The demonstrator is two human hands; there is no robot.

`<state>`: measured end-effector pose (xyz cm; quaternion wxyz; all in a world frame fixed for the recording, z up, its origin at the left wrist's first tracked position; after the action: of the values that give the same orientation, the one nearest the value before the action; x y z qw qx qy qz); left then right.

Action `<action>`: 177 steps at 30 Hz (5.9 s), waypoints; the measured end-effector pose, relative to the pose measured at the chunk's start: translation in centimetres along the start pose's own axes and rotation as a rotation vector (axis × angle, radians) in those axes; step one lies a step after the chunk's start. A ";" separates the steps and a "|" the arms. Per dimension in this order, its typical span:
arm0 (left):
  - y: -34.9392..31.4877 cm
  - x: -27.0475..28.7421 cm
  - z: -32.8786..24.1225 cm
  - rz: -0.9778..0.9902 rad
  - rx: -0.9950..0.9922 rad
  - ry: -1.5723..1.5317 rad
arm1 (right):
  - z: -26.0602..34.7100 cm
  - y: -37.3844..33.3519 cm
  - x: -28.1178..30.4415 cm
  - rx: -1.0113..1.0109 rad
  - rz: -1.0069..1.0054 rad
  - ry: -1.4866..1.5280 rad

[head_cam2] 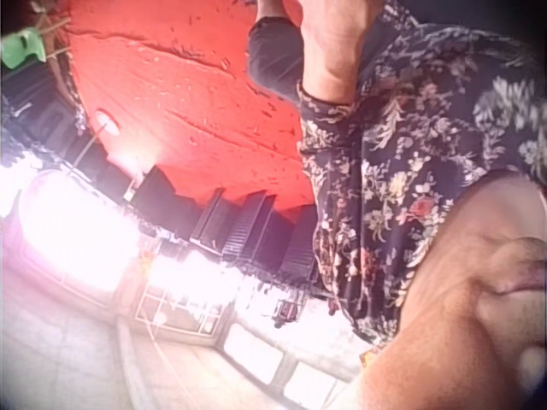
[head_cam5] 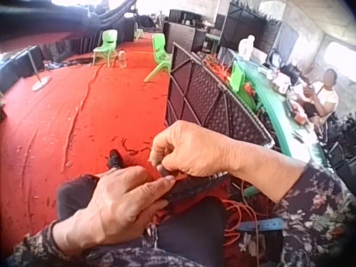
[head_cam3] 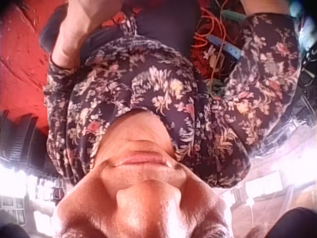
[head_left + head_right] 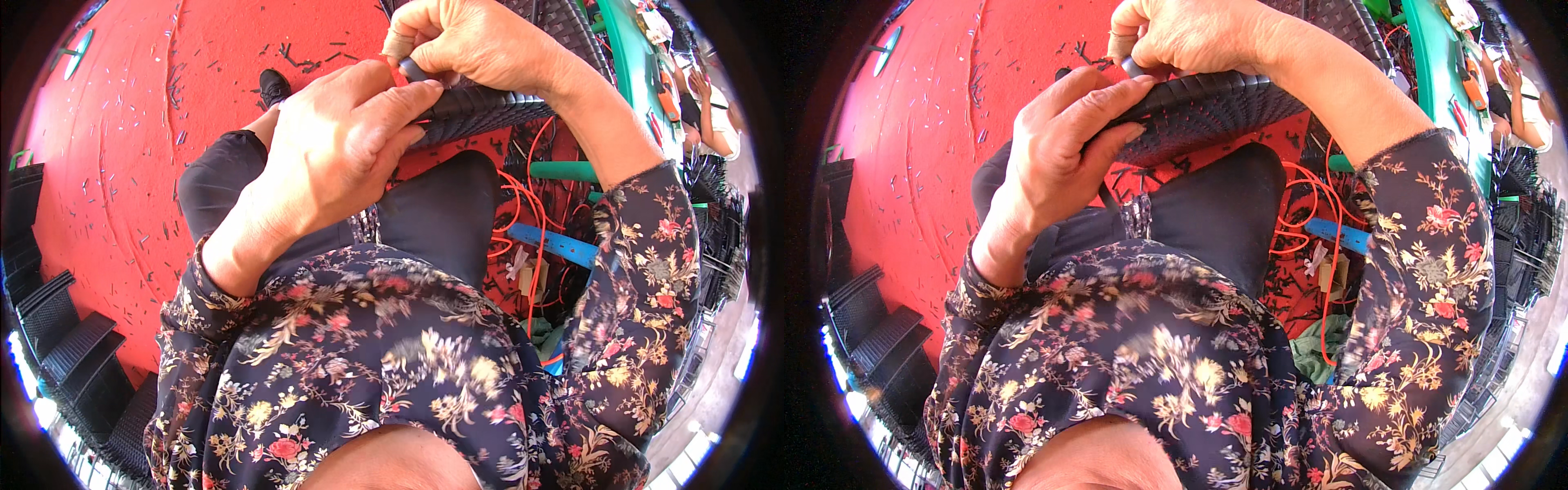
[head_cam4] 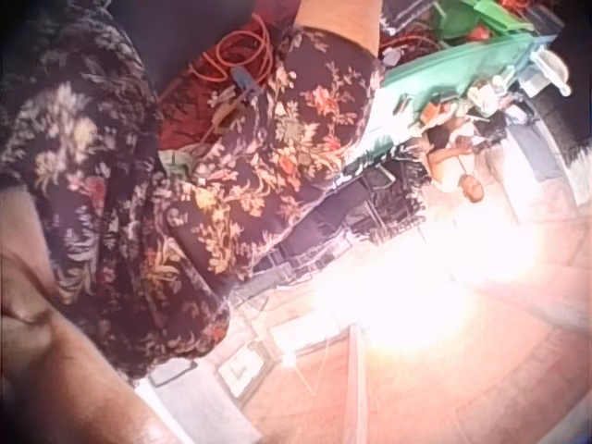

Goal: The person assembles a dark wicker-style furniture piece by threading and securing black plastic strips through the frame, using a pneumatic tool to fasten components, pliers to pull strips tight, and a hammer to tap pieces into place.

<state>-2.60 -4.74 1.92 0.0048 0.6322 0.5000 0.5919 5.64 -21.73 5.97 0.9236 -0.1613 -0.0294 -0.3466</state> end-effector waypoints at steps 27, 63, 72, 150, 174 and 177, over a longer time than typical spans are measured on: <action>0.0 -1.0 0.3 -0.015 0.032 -0.161 | -1.9 -1.0 0.0 0.028 0.154 0.046; -1.5 -0.7 -0.5 -0.200 0.228 -0.076 | -3.2 -5.2 -6.6 1.002 -0.638 -0.618; -1.2 -0.4 -0.6 -0.134 0.169 -0.204 | -1.4 -5.3 -6.5 0.821 -0.543 -0.491; 3.4 -3.1 6.6 0.035 0.505 -0.236 | -15.9 -9.7 -12.8 0.649 -0.707 -0.134; 3.5 -2.9 6.5 0.062 0.515 -0.362 | -15.2 -9.2 -12.5 0.626 -0.646 0.088; 3.5 -2.6 6.2 0.116 0.512 -0.389 | -15.7 -9.4 -13.0 0.616 -0.651 0.094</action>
<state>4.80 -4.48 0.20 -0.0925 0.7416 0.5853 0.3144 -11.23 -25.16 -8.43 0.7717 0.1548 -0.1383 -0.6011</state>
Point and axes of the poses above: each hand's wrist, its own y-axis towards the middle knuckle, its own x-axis out of the back of the hand, z = x × y, the point moved 1 cm from there along y, towards the middle knuckle, and after that the axes turned 12 degrees about y, right-handed, at the moved point
